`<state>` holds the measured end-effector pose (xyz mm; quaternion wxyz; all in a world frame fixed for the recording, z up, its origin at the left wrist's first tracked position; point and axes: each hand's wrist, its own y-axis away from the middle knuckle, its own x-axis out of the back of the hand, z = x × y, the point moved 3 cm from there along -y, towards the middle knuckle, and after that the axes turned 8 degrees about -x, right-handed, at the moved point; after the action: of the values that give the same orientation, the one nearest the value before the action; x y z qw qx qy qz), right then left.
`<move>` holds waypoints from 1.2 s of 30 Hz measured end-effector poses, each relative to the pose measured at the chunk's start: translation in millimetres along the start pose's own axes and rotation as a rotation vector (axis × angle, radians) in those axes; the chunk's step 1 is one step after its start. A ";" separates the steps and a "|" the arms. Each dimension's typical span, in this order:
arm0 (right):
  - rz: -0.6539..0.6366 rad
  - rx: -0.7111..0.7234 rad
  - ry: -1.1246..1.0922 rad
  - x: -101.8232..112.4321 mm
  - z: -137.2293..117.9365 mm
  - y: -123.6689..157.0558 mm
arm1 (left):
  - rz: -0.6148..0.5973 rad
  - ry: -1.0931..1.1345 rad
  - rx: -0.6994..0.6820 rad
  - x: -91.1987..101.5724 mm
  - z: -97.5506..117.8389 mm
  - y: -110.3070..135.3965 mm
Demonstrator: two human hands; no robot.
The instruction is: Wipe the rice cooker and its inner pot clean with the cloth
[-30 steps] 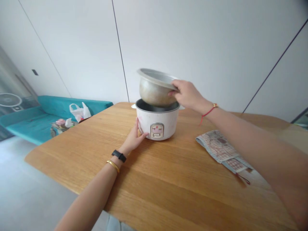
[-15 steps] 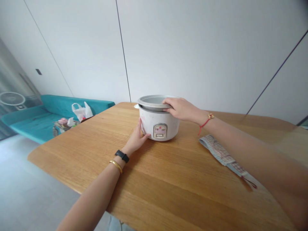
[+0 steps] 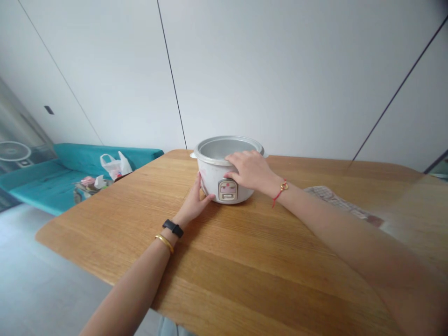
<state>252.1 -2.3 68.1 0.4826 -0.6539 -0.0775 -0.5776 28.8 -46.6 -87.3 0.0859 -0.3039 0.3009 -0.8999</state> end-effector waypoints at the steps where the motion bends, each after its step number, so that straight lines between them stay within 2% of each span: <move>1: -0.001 0.001 0.008 0.0 3.3 -0.6 | -0.016 -0.029 0.024 0.5 1.3 0.7; 3: -0.008 -0.007 0.025 -1.3 16.3 -1.5 | -0.052 -0.083 0.067 1.4 3.6 2.5; 5: -0.022 -0.028 0.050 -5.1 39.9 -1.3 | -0.093 -0.133 0.101 2.0 6.1 4.3; 8: -0.058 -0.060 0.092 -12.4 94.3 2.1 | -0.162 -0.257 0.153 1.7 10.2 6.3; 11: -0.151 -0.100 0.140 -16.7 161.2 10.3 | -0.265 -0.429 0.279 -1.6 12.4 8.4; 13: -0.214 -0.190 0.196 -16.5 206.8 19.1 | -0.335 -0.505 0.330 -5.1 13.9 9.4; 15: -0.273 -0.295 0.235 -15.9 246.9 30.9 | -0.391 -0.539 0.319 -8.7 15.9 9.3; 17: -0.292 -0.413 0.278 -16.0 277.8 44.6 | -0.420 -0.552 0.303 -10.7 17.1 8.4; 19: -0.252 -0.555 0.308 -17.2 296.8 57.9 | -0.427 -0.554 0.309 -10.9 17.4 7.3; 22: -0.154 -0.687 0.273 -22.8 299.0 70.3 | -0.422 -0.551 0.332 -9.6 18.1 6.2; 27: -0.049 -0.787 0.219 -33.3 270.9 66.1 | -0.418 -0.557 0.337 -8.3 20.1 7.5; 30: -0.035 -0.804 0.199 -35.9 261.6 58.6 | -0.402 -0.547 0.329 -8.3 18.9 8.8; 36: -0.035 -0.792 0.184 -40.7 262.8 50.6 | -0.411 -0.539 0.340 -8.5 18.4 8.4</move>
<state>451.2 179.2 41.9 0.1884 -0.7333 0.1834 -0.6270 46.4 -59.5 -84.8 0.0288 -0.5650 0.0467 -0.8232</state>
